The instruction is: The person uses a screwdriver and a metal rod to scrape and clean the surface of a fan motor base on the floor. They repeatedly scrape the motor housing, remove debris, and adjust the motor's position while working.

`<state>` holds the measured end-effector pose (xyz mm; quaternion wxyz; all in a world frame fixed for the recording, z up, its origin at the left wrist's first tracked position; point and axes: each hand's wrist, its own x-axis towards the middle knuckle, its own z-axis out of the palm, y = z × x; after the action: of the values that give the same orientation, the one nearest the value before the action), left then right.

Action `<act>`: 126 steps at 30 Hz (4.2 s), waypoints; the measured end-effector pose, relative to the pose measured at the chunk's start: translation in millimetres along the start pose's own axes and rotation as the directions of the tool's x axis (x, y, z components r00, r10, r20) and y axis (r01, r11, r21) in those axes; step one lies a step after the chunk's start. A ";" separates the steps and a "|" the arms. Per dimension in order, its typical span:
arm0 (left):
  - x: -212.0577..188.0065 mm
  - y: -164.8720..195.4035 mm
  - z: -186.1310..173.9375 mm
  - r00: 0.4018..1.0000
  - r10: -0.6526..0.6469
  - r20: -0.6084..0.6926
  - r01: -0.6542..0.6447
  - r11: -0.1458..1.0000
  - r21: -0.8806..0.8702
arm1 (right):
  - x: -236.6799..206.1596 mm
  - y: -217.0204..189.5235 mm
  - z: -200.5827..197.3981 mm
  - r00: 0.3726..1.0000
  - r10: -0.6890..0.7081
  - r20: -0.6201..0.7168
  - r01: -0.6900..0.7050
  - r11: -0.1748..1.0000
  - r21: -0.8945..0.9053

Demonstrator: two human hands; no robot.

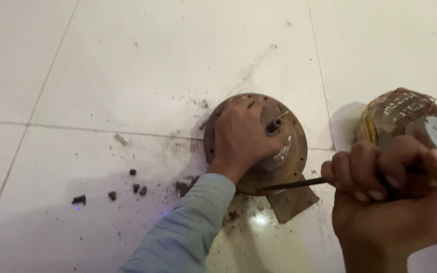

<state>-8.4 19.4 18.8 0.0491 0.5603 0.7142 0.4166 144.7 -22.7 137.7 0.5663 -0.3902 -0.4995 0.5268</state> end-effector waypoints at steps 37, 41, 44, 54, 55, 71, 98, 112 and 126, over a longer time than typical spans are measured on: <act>1.2 1.0 -9.9 0.935 -0.263 0.236 0.166 0.917 0.363 | 39.2 36.4 -35.8 0.984 -0.094 0.150 0.063 0.978 0.201; 2.2 4.2 -10.0 0.912 -0.320 0.257 0.198 0.892 0.406 | 40.7 54.6 -33.1 0.984 -0.125 0.125 0.107 0.984 0.139; 4.9 7.5 -12.2 0.898 -0.338 0.283 0.199 0.883 0.425 | 45.3 58.4 -35.1 0.968 -0.097 0.229 0.062 0.986 0.156; 7.9 13.6 -19.3 0.873 -0.357 0.331 0.193 0.878 0.438 | 37.6 33.7 -68.0 0.957 -0.024 0.290 -0.004 0.995 0.096; 8.0 14.2 -19.1 0.876 -0.354 0.328 0.189 0.877 0.441 | 37.7 32.6 -68.2 0.956 -0.025 0.291 0.000 0.996 0.086; 3.4 16.5 -14.4 0.889 -0.370 0.269 0.242 0.879 0.410 | 21.3 22.4 -69.8 0.995 -0.098 0.014 0.098 0.995 -0.006; -5.9 13.1 -5.5 0.858 -0.445 0.257 0.307 0.846 0.436 | 78.1 89.1 -134.5 0.970 0.206 -0.127 -0.139 0.903 0.407; -6.4 6.4 2.1 0.861 -0.433 0.268 0.316 0.867 0.386 | 72.1 86.4 -173.7 0.771 0.617 -0.158 -0.501 0.741 0.448; -125.3 -52.8 -99.4 0.478 -0.753 0.453 0.411 0.647 0.642 | 75.9 218.4 -150.4 0.758 0.539 -0.369 -0.647 0.696 -0.313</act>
<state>-55.9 -141.0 -0.9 0.3232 0.3791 0.8659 -0.0444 242.4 95.6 -91.6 0.3237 -0.7065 -0.3718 0.5077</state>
